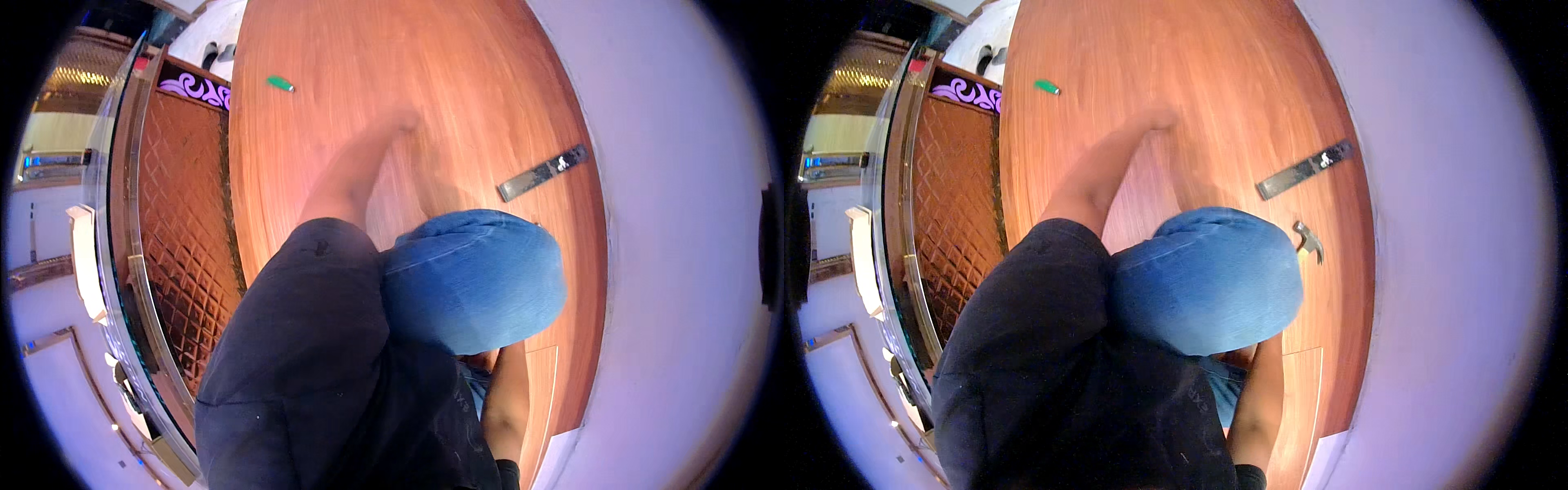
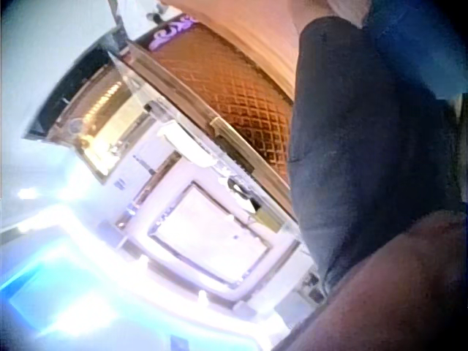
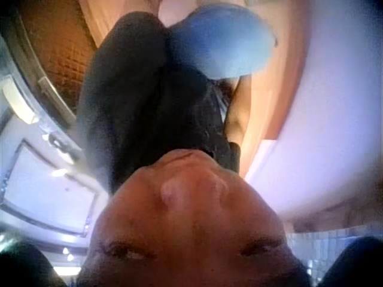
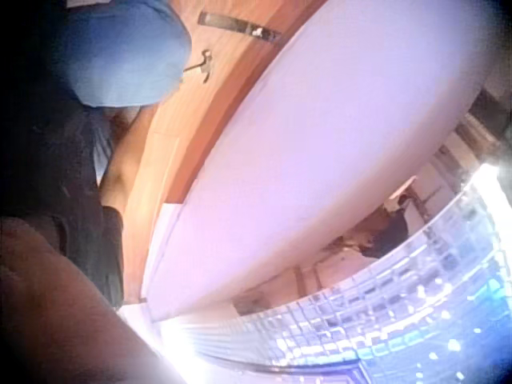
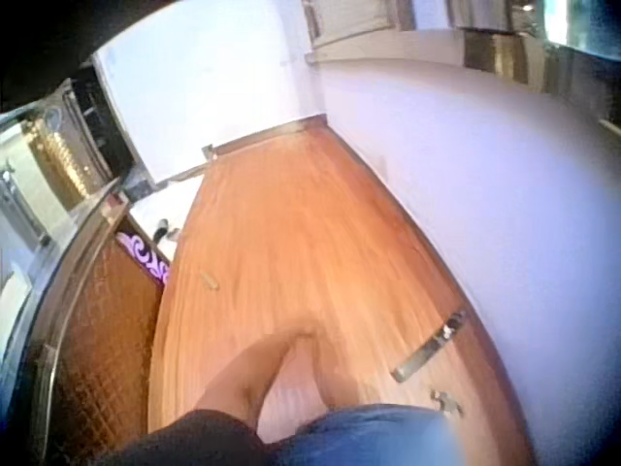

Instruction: The person cuts a wooden plank on a table saw, then carries it to the installation site. They fit the plank into place, use a hammer and tapping block to secure it, and measure and mark the plank with a ruler and pencil.

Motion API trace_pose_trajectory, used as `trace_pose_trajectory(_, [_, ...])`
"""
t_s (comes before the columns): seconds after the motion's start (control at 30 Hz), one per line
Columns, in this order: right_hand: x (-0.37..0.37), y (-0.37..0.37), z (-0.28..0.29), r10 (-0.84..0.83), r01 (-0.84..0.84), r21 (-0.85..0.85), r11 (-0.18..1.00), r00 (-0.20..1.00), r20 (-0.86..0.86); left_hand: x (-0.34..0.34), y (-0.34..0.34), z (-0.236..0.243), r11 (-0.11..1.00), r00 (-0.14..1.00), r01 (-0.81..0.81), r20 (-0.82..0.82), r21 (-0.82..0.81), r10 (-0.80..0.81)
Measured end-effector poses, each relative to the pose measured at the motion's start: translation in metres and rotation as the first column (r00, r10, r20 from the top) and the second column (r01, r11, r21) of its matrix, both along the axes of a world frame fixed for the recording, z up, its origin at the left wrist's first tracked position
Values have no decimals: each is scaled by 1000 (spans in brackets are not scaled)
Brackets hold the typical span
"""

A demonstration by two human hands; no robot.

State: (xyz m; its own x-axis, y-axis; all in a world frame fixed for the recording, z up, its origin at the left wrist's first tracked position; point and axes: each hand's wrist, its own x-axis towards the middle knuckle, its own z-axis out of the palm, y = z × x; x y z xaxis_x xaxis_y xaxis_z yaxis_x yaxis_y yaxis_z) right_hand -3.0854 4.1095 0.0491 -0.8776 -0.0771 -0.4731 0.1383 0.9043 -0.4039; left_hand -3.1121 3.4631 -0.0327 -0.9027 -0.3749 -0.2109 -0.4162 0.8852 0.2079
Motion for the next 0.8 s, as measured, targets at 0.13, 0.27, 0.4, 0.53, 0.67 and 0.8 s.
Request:
trace_pose_trajectory(0.13, [-44, 85, -7, 83, -97, 190, 977, 993, 79, 12, -58, -23, 945, 944, -327, 37, -4, 327])
trace_pose_trajectory(0.27, [-67, 113, -8, 244, -292, 172, 941, 936, 256, 106, -192, -70, 797, 809, -587, 51, 144, 586])
trace_pose_trajectory(0.4, [-95, 10, 0, 331, -336, 42, 941, 939, 97, 210, -393, -24, 119, 423, -687, 261, 717, 868])
trace_pose_trajectory(0.53, [-163, -50, 61, 276, -271, 64, 960, 957, -84, 210, -374, -108, -271, 520, -118, 292, 955, 803])
trace_pose_trajectory(0.67, [-213, -141, 73, 438, -443, -7, 897, 889, -134, 183, -377, -111, 44, 201, -522, 73, 852, 977])
trace_pose_trajectory(0.8, [-250, -211, 58, 574, -585, -43, 810, 805, -151, 179, -367, -80, 846, 861, -494, 25, -200, 509])
